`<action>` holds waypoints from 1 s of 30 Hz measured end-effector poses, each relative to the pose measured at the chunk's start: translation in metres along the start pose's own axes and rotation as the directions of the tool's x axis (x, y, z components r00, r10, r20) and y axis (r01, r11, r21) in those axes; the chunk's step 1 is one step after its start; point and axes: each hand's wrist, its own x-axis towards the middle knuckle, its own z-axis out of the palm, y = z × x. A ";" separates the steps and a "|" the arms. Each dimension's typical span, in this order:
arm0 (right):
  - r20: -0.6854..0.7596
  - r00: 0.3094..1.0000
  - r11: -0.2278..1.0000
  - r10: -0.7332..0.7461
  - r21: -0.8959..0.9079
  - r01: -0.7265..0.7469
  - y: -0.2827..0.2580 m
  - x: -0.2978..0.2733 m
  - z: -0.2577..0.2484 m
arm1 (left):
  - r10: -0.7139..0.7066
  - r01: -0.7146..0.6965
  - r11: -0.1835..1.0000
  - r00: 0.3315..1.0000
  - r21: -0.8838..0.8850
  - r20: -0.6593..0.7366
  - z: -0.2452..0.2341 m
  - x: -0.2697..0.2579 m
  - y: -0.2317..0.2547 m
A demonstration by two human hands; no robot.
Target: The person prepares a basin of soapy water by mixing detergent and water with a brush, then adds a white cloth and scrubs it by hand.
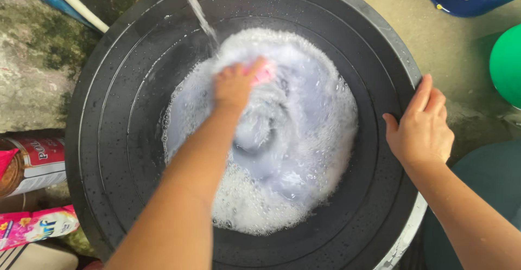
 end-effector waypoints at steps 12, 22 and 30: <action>-0.007 0.999 0.996 -0.034 -0.084 0.033 -0.004 0.000 -0.003 | 0.244 -0.007 0.759 0.930 -0.651 0.275 0.039 -0.261 -0.006; -0.121 0.974 0.981 -0.191 -0.001 0.193 0.002 -0.006 0.001 | 0.266 -0.266 0.964 0.963 0.003 0.037 0.016 -0.033 0.142; 0.124 0.941 0.864 -0.315 -0.372 0.338 -0.009 -0.006 -0.008 | -0.054 0.053 0.998 0.998 0.012 0.033 0.007 -0.140 -0.085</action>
